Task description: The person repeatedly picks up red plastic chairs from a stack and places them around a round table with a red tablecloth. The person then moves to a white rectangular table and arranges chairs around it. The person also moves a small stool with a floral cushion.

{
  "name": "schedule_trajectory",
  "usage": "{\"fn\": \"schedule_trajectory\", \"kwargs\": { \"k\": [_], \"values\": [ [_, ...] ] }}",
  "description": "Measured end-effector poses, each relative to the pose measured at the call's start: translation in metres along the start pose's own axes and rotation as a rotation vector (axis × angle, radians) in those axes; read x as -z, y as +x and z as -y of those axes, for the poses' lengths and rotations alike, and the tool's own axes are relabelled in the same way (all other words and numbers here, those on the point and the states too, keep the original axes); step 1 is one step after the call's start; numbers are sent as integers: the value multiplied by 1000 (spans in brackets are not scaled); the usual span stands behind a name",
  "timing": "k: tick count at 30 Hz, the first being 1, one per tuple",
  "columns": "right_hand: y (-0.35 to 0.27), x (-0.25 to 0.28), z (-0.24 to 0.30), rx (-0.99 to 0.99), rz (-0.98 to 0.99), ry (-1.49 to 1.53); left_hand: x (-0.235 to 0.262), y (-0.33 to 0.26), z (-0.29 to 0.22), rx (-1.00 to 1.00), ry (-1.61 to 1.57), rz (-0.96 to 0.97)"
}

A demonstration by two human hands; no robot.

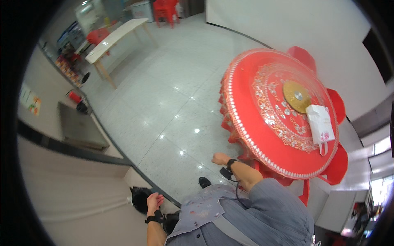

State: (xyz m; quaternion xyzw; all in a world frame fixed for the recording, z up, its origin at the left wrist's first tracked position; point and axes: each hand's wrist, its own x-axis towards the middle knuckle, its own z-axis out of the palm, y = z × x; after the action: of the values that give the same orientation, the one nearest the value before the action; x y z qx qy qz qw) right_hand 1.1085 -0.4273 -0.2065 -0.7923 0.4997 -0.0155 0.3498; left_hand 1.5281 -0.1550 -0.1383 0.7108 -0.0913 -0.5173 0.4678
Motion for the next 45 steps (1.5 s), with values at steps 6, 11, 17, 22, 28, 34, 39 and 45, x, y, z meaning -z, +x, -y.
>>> {"fn": "schedule_trajectory", "kwargs": {
  "k": [6, 11, 17, 22, 28, 34, 39, 45],
  "values": [
    [63, 67, -3, -112, -197, 111, 4, 122, -29, 316, 194, 117],
    [70, 77, -13, -357, -254, 145, 21, 268, -58, 213, 689, 230],
    [82, 84, -7, -626, -396, 378, -51, 429, -292, 190, 490, 393],
    [115, 80, 4, -640, -401, 418, -164, 474, -439, -155, 372, 320],
    [208, 99, -14, -694, -256, 472, -314, 418, -540, -324, 622, 489],
    [318, 163, -63, -475, -252, 185, -324, 402, -562, -167, 731, 558],
    [426, 335, 0, -387, -310, 511, -225, 478, -562, -48, 446, 222],
    [511, 413, 27, -259, -289, 656, -172, 512, -510, 120, 362, 22]
  ]
}}
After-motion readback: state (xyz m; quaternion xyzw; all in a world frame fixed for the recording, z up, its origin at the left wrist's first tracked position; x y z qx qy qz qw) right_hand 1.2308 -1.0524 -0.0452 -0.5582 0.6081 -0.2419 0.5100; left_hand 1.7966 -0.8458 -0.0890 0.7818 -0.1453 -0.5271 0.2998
